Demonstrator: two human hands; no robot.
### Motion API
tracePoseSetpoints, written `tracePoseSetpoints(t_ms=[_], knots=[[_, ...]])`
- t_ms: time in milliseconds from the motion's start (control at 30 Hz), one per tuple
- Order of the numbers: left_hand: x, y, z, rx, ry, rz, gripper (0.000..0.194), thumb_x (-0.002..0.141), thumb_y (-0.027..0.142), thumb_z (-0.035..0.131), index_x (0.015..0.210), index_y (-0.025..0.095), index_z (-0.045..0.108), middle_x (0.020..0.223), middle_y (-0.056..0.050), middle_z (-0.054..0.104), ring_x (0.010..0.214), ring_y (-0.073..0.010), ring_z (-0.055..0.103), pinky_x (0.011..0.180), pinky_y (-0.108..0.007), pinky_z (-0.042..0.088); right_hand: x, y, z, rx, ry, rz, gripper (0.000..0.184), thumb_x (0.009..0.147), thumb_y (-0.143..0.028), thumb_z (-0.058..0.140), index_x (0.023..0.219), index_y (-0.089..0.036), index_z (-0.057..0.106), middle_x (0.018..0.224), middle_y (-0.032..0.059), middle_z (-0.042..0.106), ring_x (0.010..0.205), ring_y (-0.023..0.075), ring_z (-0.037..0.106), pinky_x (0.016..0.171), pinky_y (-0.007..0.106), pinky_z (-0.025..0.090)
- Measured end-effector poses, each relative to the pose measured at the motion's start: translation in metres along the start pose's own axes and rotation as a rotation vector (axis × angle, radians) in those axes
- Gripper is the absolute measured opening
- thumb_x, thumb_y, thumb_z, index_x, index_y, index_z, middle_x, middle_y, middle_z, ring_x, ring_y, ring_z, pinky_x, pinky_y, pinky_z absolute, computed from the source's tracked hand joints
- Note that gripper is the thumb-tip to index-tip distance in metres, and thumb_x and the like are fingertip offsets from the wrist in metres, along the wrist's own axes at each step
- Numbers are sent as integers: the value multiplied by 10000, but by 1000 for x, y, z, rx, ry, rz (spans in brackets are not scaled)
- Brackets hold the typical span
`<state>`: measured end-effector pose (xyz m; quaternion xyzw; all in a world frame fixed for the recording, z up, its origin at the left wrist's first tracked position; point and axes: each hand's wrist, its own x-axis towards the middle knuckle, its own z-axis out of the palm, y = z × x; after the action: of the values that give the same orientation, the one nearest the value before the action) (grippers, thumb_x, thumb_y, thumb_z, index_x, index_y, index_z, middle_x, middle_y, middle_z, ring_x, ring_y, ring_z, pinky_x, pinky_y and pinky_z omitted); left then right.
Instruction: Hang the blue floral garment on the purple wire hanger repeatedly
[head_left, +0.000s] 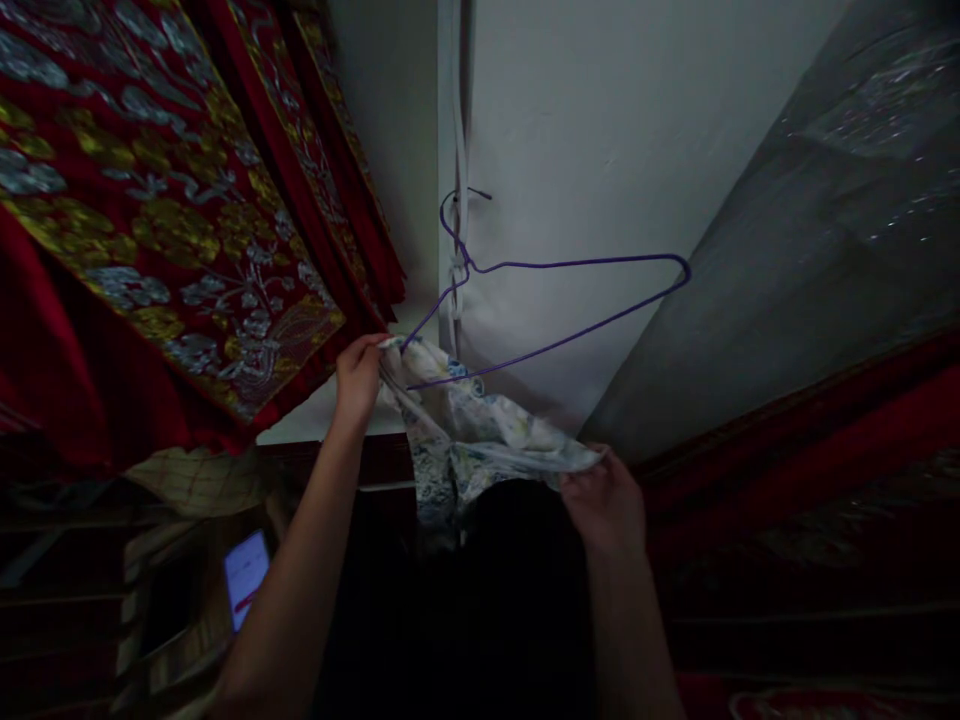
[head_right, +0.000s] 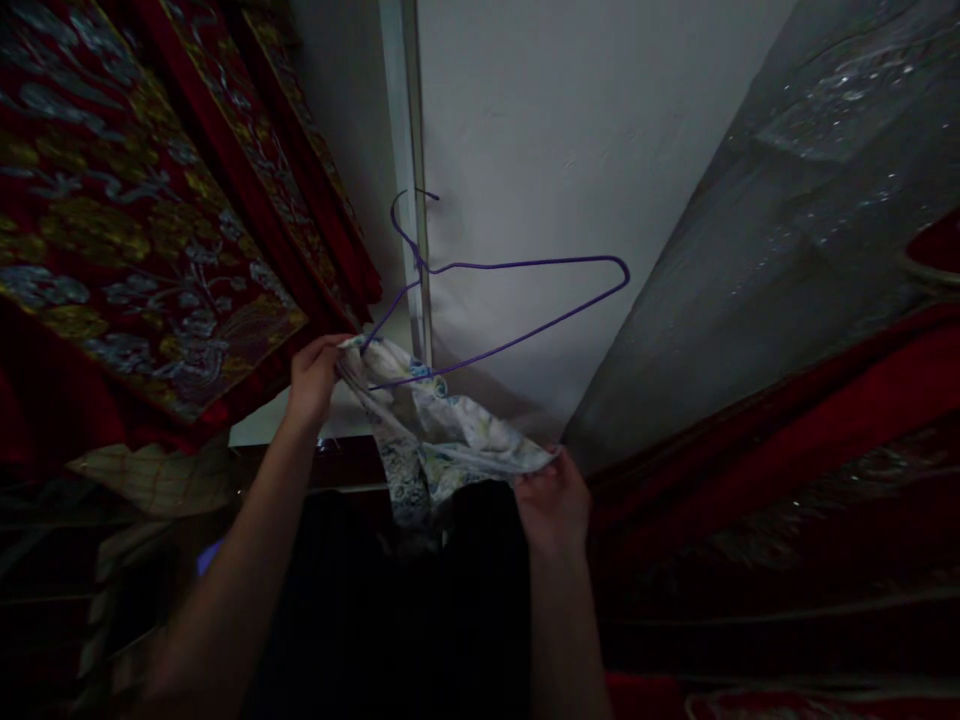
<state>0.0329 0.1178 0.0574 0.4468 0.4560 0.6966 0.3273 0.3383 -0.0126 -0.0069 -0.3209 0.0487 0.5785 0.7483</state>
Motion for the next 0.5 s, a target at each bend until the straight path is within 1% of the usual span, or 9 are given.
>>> tracePoseSetpoints(t_ms=[33,67,133,200,267,333,400,433,500], knots=[[-12,-6,-8,-127,62,-100,264,674,196,597,881,138,751,830,-34,723,757,-157,629,704,-237,461,-5,13,-1,-64,-10,34,39,827,-230,621,818,-215,586,596,-57,633,607,122,660,646,248,548],[-26,-12,-15,-241,125,-190,286,653,183,611,900,139,748,848,-38,729,747,-147,634,698,-230,468,-10,27,-1,-134,-44,51,102,817,-269,652,904,-227,621,667,-42,685,671,135,680,674,256,542],[-53,-20,-26,-354,222,-274,307,652,170,619,933,150,740,896,-46,743,774,-139,658,727,-226,494,-18,53,1,-298,-136,33,355,799,-370,710,1131,-279,629,869,-9,769,834,171,704,757,293,530],[-80,-18,-32,-405,323,-259,332,685,163,646,1002,177,743,987,-44,757,863,-139,686,793,-224,517,-24,73,5,-517,-222,-32,559,772,-492,752,1277,-309,597,1072,30,781,1004,217,685,857,347,500],[-108,-8,-30,-436,405,-178,381,720,147,690,1091,211,746,1156,-39,747,1037,-150,690,894,-219,518,-30,88,12,-734,-351,-54,601,752,-619,743,1219,-247,674,1145,80,767,1079,252,656,929,380,463],[-139,6,-22,-401,389,-85,436,771,163,723,1199,246,723,1345,-34,682,1226,-175,636,994,-231,498,-38,99,20,-862,-525,44,660,743,-756,673,1047,-176,760,1126,128,766,1063,276,661,938,393,454],[-176,17,-11,-304,313,-47,476,844,231,726,1314,284,668,1444,-38,622,1314,-205,593,1043,-264,493,-47,108,26,-857,-667,215,766,732,-860,588,949,-152,785,1069,143,770,1013,282,683,916,396,470],[-196,20,-5,-233,276,-53,478,881,275,711,1354,305,641,1442,-42,625,1306,-213,604,1044,-282,506,-52,111,28,-817,-704,294,783,733,-876,572,954,-156,786,1047,136,771,1002,279,691,909,393,479],[-234,21,2,-57,126,-80,427,932,317,674,1357,322,644,1437,-51,632,1322,-228,600,1076,-311,505,-59,113,30,-703,-712,391,750,723,-861,612,971,-174,780,993,113,773,998,276,701,898,383,497]])
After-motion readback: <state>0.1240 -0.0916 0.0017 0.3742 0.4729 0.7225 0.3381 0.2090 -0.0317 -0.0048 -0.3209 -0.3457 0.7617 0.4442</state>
